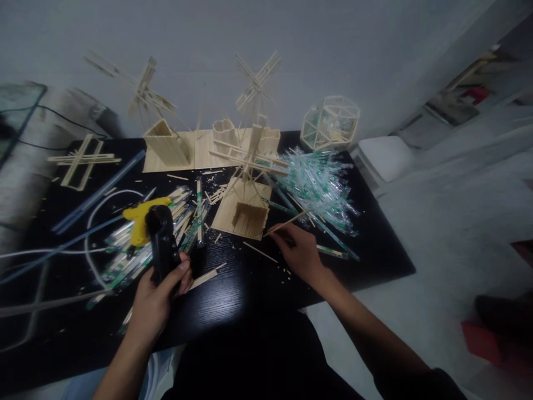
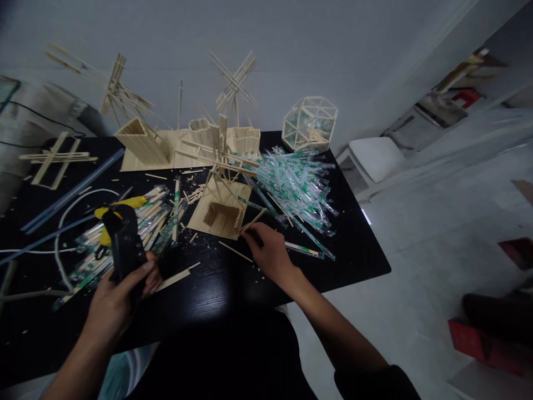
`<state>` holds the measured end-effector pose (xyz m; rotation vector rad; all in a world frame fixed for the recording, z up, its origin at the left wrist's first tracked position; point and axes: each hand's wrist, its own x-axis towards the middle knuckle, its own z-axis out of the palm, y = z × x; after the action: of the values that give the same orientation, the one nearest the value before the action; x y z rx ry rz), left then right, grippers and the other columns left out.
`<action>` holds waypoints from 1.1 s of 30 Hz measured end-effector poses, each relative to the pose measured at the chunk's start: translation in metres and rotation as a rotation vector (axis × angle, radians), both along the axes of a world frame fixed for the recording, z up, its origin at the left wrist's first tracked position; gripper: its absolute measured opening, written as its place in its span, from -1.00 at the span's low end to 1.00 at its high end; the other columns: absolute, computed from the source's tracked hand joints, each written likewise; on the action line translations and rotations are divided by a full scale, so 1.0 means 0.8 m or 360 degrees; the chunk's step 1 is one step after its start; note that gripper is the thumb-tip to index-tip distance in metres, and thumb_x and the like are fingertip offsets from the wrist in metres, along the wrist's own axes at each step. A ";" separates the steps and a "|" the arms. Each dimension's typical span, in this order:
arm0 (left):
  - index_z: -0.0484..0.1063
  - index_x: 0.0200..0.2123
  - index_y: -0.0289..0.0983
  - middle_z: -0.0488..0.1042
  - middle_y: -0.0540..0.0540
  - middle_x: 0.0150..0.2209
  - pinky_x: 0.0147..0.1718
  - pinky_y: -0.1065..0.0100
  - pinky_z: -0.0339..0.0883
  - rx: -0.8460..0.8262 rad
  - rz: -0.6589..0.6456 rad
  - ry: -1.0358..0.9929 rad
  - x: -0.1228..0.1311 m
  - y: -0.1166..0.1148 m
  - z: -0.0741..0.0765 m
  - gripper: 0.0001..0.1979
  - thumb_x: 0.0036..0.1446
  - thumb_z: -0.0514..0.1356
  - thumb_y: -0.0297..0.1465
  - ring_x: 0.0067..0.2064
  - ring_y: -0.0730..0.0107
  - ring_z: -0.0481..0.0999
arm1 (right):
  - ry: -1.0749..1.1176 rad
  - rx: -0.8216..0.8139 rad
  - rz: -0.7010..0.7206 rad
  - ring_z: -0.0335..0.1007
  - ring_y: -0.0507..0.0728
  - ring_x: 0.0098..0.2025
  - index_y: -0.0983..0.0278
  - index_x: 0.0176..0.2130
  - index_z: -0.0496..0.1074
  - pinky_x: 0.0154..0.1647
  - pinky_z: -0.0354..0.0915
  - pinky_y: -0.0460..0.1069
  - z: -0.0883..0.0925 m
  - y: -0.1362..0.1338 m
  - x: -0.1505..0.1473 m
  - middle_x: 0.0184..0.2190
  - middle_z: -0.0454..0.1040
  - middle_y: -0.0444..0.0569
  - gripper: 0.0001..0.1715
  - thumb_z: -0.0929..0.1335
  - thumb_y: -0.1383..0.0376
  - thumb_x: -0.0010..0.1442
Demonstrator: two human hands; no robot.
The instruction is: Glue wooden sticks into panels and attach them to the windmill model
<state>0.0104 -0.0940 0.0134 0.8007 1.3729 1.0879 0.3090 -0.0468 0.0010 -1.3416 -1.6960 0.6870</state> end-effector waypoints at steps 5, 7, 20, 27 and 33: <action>0.45 -0.18 -0.23 0.32 0.09 -0.55 -0.42 0.36 0.22 0.0044 -0.0115 0.0208 -0.003 -0.003 -0.008 -0.73 0.22 0.34 -0.18 -0.49 0.44 0.30 | -0.0152 0.0175 0.0046 0.69 0.18 -0.22 0.21 -0.18 0.60 -0.14 0.57 0.02 -0.017 0.007 -0.008 -0.24 0.71 -0.01 -0.86 0.40 0.26 0.38; 0.45 -0.19 -0.24 0.33 0.09 -0.55 -0.42 0.36 0.22 0.0058 -0.0142 0.0271 -0.001 -0.002 -0.006 -0.71 0.21 0.34 -0.16 -0.50 0.44 0.31 | -0.0175 0.0193 0.0043 0.69 0.17 -0.22 0.22 -0.18 0.60 -0.14 0.56 0.01 -0.021 0.007 -0.008 -0.24 0.71 -0.01 -0.86 0.40 0.27 0.38; 0.50 -0.23 -0.25 0.45 0.02 -0.44 -0.40 0.35 0.29 0.0075 -0.0209 0.0564 0.017 0.013 0.010 -0.64 0.10 0.37 -0.09 -0.43 0.37 0.40 | -0.0303 0.0216 0.0045 0.69 0.18 -0.22 0.22 -0.15 0.63 -0.14 0.56 0.01 -0.029 0.001 -0.011 -0.22 0.71 0.02 -0.83 0.39 0.29 0.39; 0.46 -0.28 -0.18 0.57 0.02 -0.32 -0.26 0.31 0.36 0.0403 -0.0387 0.0905 0.055 0.036 0.043 -0.75 0.18 0.35 -0.14 -0.29 0.29 0.53 | -0.0442 0.0225 -0.0004 0.68 0.17 -0.27 0.23 -0.18 0.61 -0.22 0.52 -0.01 -0.026 0.000 -0.016 -0.27 0.71 0.03 -0.81 0.36 0.27 0.41; 0.37 -0.30 -0.19 0.64 -0.04 -0.20 -0.22 0.29 0.38 0.0609 -0.0469 0.0879 0.101 0.070 0.066 -0.71 0.16 0.37 -0.15 -0.24 0.28 0.58 | -0.0543 0.0261 -0.0021 0.65 0.16 -0.32 0.26 -0.19 0.59 -0.28 0.46 -0.03 -0.023 0.000 -0.019 -0.31 0.69 0.05 -0.79 0.34 0.29 0.43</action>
<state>0.0915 -0.0377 0.0659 1.6227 1.4427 0.9406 0.2936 -0.0471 -0.0178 -1.4090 -1.9618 0.3129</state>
